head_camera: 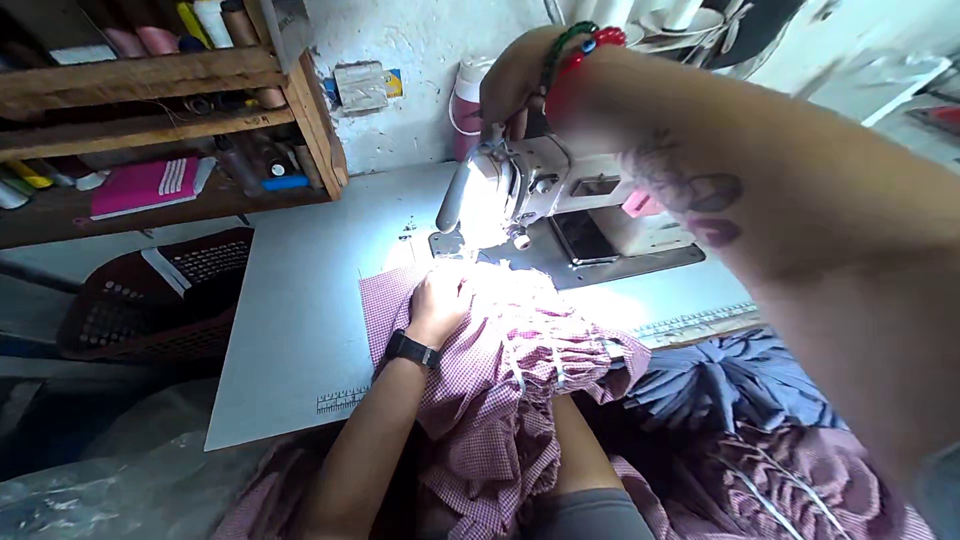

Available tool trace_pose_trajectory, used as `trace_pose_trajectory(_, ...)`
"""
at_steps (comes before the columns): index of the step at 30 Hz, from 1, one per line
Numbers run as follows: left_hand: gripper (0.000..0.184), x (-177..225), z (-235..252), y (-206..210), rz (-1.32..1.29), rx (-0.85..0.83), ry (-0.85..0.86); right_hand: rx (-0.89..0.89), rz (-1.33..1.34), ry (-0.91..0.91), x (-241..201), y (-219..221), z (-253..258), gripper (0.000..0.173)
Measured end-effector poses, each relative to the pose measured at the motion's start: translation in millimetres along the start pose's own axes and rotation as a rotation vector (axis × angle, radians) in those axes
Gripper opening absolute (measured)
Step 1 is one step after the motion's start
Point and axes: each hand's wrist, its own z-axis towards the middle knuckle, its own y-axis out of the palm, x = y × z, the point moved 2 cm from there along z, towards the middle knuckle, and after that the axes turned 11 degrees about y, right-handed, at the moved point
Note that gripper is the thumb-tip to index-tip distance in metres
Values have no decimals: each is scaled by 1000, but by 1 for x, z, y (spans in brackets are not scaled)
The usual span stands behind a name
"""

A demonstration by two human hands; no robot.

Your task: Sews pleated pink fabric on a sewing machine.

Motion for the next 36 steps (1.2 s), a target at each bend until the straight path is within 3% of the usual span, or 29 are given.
trace_pose_trajectory(3,22,0,1,1,16,-25,2,-13,393,-251,34,23,17,22)
trace_pose_trajectory(4,23,0,0,1,12,-33,-11,-92,437,-215,35,18,25,17)
trace_pose_trajectory(6,25,0,1,-1,1,-57,-43,-297,298,18,21,-8,3,14)
trace_pose_trajectory(7,26,1,1,-1,-2,-64,-53,-280,220,81,17,-12,-10,17)
trace_pose_trajectory(10,27,2,1,-4,-9,-72,-66,-232,166,15,16,-12,-17,22)
trace_pose_trajectory(18,29,0,2,-5,-26,-116,-120,-206,137,-74,19,-5,1,9)
trace_pose_trajectory(25,32,1,3,-4,-4,-144,-139,-141,-15,-76,11,5,11,30)
trace_pose_trajectory(32,33,4,5,-7,-15,-186,-176,-127,164,26,-1,12,5,15)
trace_pose_trajectory(33,33,5,6,-7,-16,-193,-179,-92,112,26,-5,14,8,17)
trace_pose_trajectory(36,34,6,7,-8,-9,-215,-176,-39,-134,18,-23,18,16,49)
